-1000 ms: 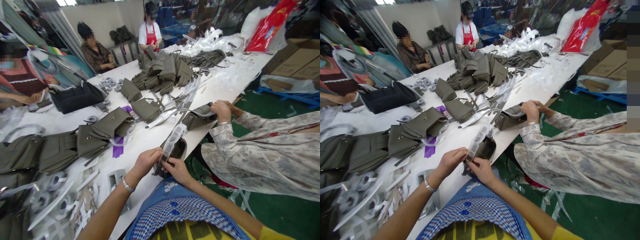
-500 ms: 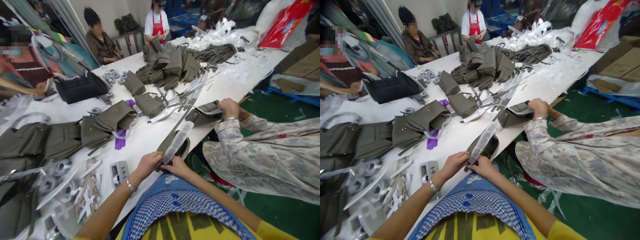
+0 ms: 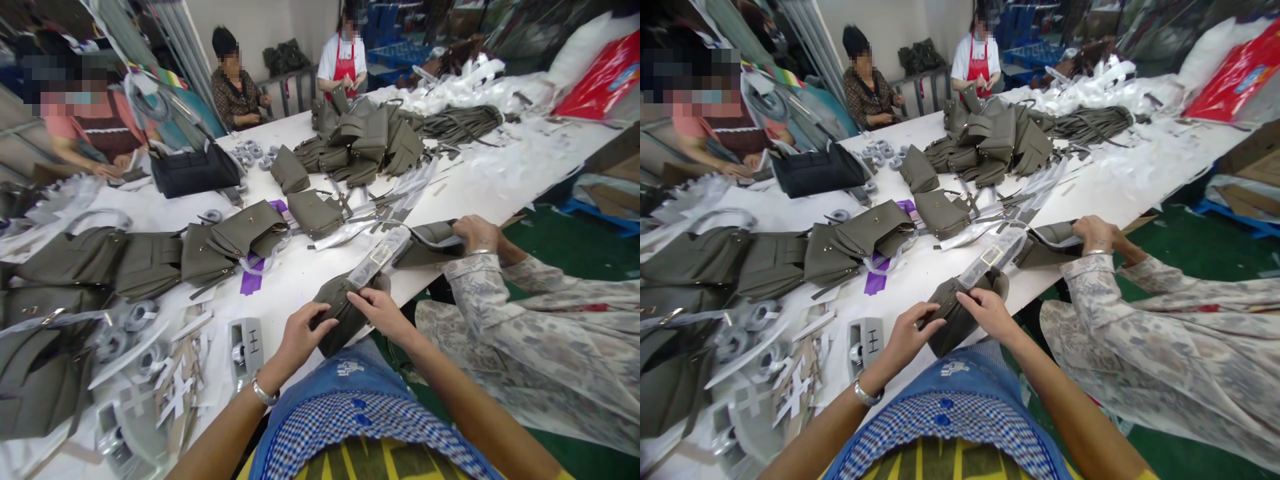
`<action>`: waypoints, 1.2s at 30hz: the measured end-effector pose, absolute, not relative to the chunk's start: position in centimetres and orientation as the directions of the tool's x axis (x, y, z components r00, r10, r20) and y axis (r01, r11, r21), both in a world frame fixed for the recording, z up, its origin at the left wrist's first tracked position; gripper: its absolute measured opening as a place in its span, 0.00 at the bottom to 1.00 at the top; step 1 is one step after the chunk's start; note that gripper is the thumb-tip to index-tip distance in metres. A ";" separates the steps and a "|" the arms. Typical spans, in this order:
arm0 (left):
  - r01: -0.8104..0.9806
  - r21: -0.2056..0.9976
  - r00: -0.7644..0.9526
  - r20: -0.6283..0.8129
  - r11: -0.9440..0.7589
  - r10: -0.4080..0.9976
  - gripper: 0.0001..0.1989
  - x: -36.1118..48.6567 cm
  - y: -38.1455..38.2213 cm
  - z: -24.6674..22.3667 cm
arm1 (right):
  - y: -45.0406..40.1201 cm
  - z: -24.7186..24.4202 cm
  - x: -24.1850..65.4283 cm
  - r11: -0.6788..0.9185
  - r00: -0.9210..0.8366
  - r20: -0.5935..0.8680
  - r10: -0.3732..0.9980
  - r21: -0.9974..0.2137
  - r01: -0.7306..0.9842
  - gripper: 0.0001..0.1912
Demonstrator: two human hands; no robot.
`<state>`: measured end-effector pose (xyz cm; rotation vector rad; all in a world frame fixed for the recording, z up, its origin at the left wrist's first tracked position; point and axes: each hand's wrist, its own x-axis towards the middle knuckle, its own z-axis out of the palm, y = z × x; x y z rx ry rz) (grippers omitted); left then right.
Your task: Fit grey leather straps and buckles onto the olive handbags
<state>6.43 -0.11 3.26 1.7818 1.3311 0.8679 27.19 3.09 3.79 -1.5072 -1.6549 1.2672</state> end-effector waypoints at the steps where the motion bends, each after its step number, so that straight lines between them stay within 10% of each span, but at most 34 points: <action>1: 0.466 0.864 0.215 0.100 -0.192 0.971 0.10 6.8 0.0 4.2 | 3.3 4.6 27.4 -0.104 -0.214 -0.204 0.955 -0.910 0.402 0.23; 16: 0.488 0.868 0.179 -0.002 -0.087 0.984 0.08 7.7 0.4 6.1 | 1.9 4.3 27.2 -0.290 -0.364 -0.311 0.878 -0.951 0.112 0.23; 36: 0.428 0.894 0.191 0.056 -0.134 0.980 0.06 8.7 1.6 6.8 | 2.3 4.9 27.3 -0.166 -0.315 -0.227 0.921 -0.964 0.209 0.15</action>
